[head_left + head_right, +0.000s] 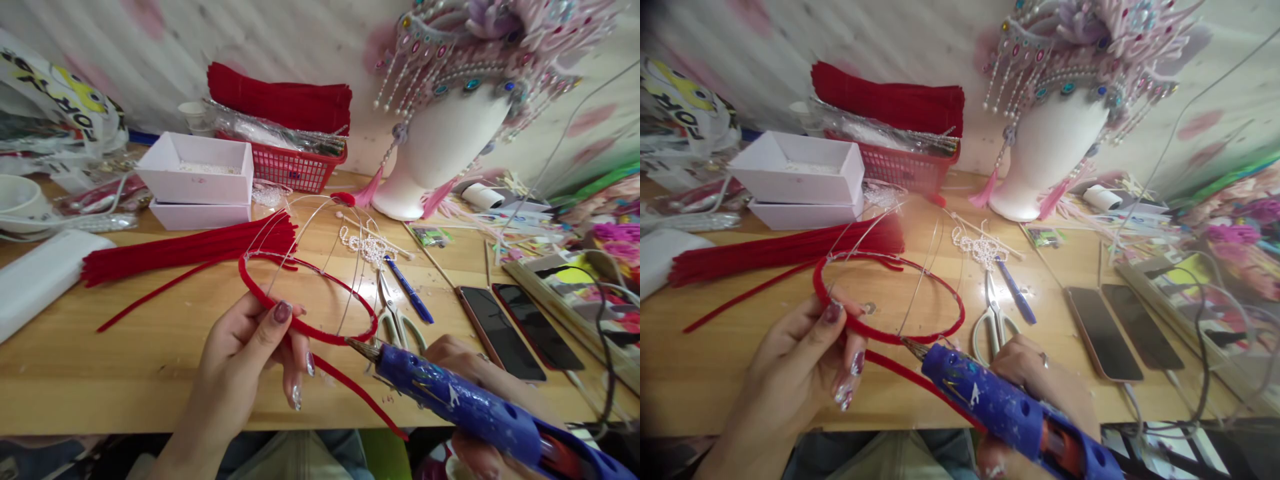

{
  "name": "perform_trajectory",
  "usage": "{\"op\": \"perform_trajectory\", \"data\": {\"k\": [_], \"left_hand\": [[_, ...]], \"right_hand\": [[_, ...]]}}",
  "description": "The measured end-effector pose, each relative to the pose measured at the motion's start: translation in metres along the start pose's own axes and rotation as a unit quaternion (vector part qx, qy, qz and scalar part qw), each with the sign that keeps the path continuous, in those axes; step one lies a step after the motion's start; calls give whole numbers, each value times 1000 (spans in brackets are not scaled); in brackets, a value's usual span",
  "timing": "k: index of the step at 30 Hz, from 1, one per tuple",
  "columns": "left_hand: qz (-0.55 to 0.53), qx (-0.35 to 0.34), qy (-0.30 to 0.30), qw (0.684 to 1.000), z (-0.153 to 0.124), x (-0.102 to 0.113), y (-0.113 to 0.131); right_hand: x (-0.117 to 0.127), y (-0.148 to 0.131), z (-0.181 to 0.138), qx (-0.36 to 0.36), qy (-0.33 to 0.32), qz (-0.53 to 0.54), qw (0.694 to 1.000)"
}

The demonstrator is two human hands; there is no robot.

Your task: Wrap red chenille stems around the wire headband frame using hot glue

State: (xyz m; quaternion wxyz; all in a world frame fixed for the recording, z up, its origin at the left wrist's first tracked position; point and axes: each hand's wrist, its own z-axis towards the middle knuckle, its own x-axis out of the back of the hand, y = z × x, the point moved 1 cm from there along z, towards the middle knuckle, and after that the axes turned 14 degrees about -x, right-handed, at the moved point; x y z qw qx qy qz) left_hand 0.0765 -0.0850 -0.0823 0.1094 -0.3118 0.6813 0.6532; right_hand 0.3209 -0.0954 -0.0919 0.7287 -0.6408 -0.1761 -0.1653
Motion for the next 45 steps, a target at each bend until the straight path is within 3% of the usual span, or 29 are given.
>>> {"op": "perform_trajectory", "data": {"k": [21,35,38,42,45], "left_hand": [[3,13,-37,999,-2,-2,-1],[2,13,-24,1000,-3,-1,-2],[-2,14,-22,1000,-3,0,-2],[1,16,-7,1000,-5,4,-2],[-7,17,10,1000,-6,4,-1]], "right_hand": [[-4,-4,2,43,22,-10,999],[-7,-14,1,68,47,-42,996],[2,-5,2,14,117,-61,991],[31,29,22,-143,248,-121,950],[48,56,49,-219,226,-149,937]]}}
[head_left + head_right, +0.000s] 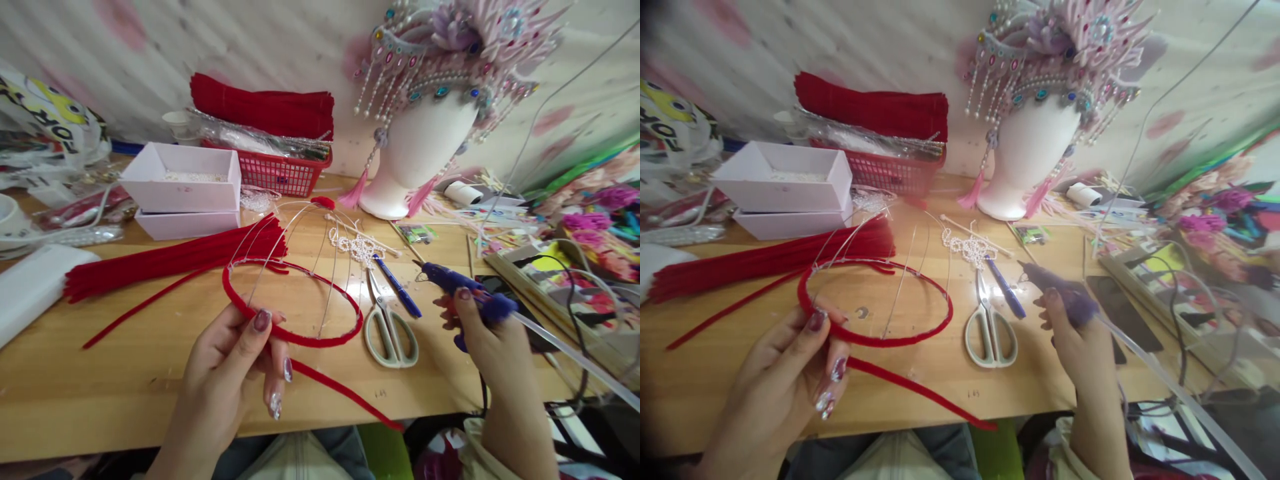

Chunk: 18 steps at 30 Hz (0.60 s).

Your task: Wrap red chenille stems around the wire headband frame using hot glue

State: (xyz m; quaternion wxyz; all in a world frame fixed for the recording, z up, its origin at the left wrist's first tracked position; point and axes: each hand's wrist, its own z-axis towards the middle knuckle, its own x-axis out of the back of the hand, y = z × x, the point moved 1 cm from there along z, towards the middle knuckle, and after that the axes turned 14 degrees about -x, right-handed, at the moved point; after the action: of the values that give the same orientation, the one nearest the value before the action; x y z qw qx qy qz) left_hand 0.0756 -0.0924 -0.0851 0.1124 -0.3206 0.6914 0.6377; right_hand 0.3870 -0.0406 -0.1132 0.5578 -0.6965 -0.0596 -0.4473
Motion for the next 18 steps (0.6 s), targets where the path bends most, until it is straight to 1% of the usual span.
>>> {"op": "perform_trajectory", "data": {"k": [2,4,7,9,11,13,14,15,16,17,18], "left_hand": [[-7,3,7,1000,-1,0,0],[-11,10,10,1000,-2,0,-1],[-13,18,8,1000,-2,2,-3],[-11,19,4,1000,-1,2,-4],[-9,19,-1,1000,-1,2,-4],[-10,20,-6,1000,-1,2,-4],[-12,21,-8,1000,-1,2,-4],[-14,22,-11,1000,-2,1,-4],[-16,22,-15,1000,-2,1,-3],[-18,22,-20,999,-2,0,-3],[-20,20,-25,999,-3,0,-3]], "right_hand": [[-5,5,17,-2,-15,-28,999],[-10,9,24,2,-18,-49,999],[-12,17,21,1,-6,-73,997],[-8,25,13,-2,19,-81,997],[1,34,-2,-11,66,-106,992],[16,39,-24,-26,107,-166,980],[24,38,-37,-36,114,-210,970],[30,35,-52,-33,88,-228,969],[33,28,-67,-14,52,-229,972],[34,18,-82,34,43,-200,978],[30,5,-96,121,23,-153,980]]}}
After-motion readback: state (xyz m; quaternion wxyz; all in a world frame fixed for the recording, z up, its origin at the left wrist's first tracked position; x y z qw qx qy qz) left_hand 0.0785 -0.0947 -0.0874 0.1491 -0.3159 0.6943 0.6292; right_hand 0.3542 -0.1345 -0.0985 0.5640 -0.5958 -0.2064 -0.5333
